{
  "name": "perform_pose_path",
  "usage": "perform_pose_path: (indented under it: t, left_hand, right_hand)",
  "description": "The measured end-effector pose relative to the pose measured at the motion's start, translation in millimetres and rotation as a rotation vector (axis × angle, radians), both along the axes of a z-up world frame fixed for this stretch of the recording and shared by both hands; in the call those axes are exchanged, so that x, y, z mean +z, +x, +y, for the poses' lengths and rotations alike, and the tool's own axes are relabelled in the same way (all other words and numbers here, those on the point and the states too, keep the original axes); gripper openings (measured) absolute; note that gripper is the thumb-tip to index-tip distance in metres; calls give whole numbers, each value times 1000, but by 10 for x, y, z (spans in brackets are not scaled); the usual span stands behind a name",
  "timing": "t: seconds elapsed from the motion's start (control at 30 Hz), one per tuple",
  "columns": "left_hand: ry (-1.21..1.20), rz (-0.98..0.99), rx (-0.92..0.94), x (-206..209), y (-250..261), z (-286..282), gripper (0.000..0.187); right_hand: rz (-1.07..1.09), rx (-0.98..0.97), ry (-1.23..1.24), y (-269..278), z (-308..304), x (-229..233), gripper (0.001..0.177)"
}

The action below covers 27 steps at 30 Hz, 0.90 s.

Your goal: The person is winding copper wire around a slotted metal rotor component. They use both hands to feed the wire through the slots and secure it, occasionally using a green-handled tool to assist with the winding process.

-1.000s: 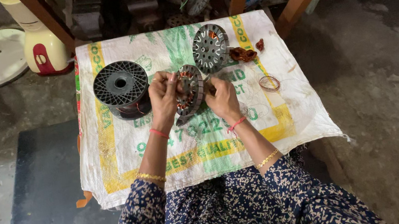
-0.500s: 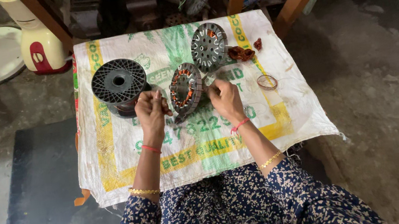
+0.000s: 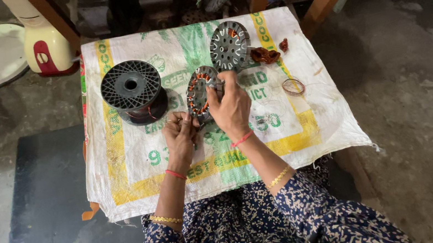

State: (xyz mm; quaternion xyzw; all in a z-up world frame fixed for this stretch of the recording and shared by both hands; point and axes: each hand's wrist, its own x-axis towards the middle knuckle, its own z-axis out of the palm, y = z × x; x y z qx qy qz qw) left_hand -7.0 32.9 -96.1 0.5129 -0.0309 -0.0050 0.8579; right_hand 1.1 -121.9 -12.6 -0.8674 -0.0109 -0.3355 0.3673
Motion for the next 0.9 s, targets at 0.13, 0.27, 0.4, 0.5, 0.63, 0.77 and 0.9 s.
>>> perform_pose_path:
  t: [0.13, 0.27, 0.4, 0.5, 0.63, 0.77, 0.9]
  left_hand:
    - [-18, -13, -35, -19, 31, -37, 12]
    - [-11, -3, -62, -18, -8, -23, 14]
    - [1, 6, -58, 23, -28, -39, 13]
    - [-18, 5, -67, 43, -28, -36, 12]
    - [-8, 19, -58, 27, -42, -27, 12]
    - [-11, 33, -60, 28, -35, -34, 13]
    - [-24, 26, -64, 39, -32, -25, 13]
  right_hand:
    - [42, -40, 37, 77, 46, 14, 42]
    - [5, -23, 52, 140, 150, -78, 43]
    - [18, 9, 82, 200, 147, -160, 41]
    - [2, 43, 94, 221, 130, -196, 41]
    - [-30, 28, 86, 196, 141, -239, 43]
    - [-53, 30, 90, 174, 154, -243, 44]
    - [53, 59, 140, 157, 160, -221, 41]
